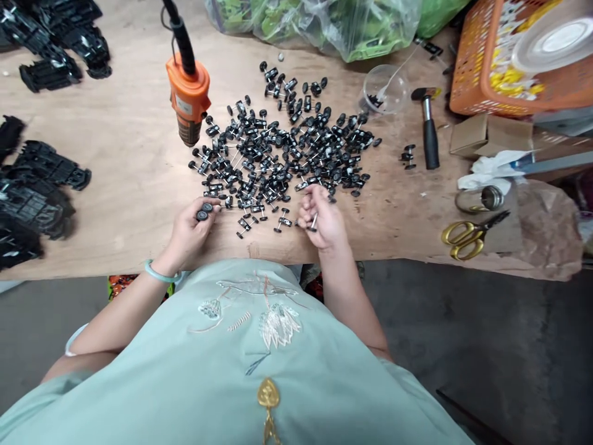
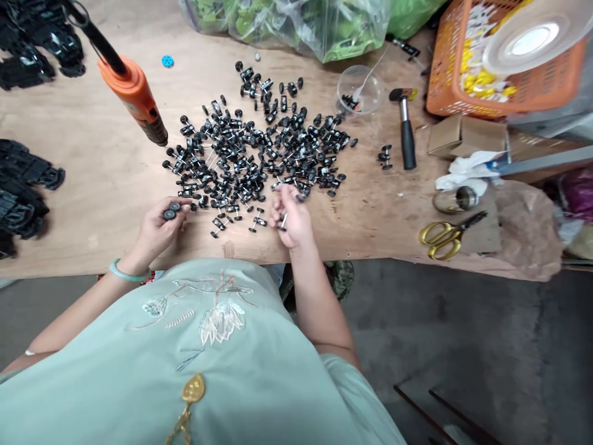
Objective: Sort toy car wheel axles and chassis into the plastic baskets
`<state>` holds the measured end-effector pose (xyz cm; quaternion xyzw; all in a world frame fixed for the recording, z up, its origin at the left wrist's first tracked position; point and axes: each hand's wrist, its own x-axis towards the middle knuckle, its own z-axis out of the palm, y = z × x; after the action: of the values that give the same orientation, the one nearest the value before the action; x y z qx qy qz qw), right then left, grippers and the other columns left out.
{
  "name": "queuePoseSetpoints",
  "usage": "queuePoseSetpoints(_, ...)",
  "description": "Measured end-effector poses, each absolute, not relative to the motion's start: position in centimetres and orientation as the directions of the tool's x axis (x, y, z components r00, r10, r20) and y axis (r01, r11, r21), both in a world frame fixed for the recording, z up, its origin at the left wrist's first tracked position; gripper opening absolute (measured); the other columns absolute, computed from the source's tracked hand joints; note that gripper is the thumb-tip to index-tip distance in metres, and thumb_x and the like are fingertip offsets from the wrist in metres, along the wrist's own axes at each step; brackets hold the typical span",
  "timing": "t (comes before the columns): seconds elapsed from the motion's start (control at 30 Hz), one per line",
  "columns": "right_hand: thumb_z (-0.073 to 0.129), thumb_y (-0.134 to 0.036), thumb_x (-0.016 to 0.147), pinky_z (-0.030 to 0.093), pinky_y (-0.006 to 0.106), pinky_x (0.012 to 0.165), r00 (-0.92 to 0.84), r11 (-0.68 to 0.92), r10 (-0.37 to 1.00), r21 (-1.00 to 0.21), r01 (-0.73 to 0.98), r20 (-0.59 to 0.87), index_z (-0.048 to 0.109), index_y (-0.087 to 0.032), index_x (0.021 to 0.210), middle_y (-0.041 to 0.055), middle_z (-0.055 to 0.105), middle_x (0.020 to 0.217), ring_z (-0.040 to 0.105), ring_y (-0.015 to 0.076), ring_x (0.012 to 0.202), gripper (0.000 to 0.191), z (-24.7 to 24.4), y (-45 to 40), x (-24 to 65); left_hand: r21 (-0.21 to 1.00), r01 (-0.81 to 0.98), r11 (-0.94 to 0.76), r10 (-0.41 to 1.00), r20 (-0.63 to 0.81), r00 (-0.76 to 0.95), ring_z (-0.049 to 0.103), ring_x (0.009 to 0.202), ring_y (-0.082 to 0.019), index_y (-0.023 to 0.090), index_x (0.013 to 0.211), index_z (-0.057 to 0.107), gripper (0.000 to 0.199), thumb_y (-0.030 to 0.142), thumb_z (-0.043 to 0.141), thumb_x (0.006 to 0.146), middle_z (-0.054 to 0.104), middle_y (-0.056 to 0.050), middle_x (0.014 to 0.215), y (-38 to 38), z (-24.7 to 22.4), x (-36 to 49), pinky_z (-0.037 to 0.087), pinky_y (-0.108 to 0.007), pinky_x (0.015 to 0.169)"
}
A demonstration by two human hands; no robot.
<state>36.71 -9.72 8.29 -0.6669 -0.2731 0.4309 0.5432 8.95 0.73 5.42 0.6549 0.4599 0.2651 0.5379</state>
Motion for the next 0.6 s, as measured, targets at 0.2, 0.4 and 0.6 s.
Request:
queuePoseSetpoints(0.2,0.061,-0.033,0.098,0.056,0.037,0.086,0.202,-0.233,0.971,-0.661,0.713,-0.124,0.075,-0.027,0.103,0.0068,0.074,0.107,0.069,0.0248,0.100,0.016,8.1,-10.1,32.1,0.952,0.304,0.049,0.818,-0.213,0.535,0.069,0.088,-0.020,0.020,0.099,0.071,0.028,0.046,0.067,0.091,0.076,-0.007,0.094,-1.5,4.6,8.5,0.056,-0.031,0.077)
queuePoseSetpoints(0.4,0.057,-0.024,0.099,0.056,0.036,0.085,0.222,-0.250,0.968,-0.410,0.877,-0.116,0.076,-0.025,0.115,0.0086,0.074,0.113,0.070,0.0267,0.100,0.025,8.5,-9.2,32.0,0.925,0.366,-0.104,0.879,-0.087,0.469,0.072,0.096,-0.021,0.020,0.102,0.071,0.023,0.040,0.065,0.092,0.078,-0.009,0.106,-0.4,3.6,7.6,0.056,-0.035,0.092)
queuePoseSetpoints(0.6,0.059,-0.018,0.095,0.057,0.038,0.084,0.052,-0.123,0.977,-0.352,0.928,-0.205,0.069,-0.033,0.139,0.0074,0.074,0.119,0.070,0.0285,0.103,0.047,8.5,-7.5,31.6,0.815,0.545,-0.197,0.902,-0.067,0.426,0.072,0.101,-0.026,0.022,0.114,0.070,0.026,0.031,0.066,0.091,0.077,-0.011,0.112,1.5,3.0,6.3,0.054,-0.039,0.095)
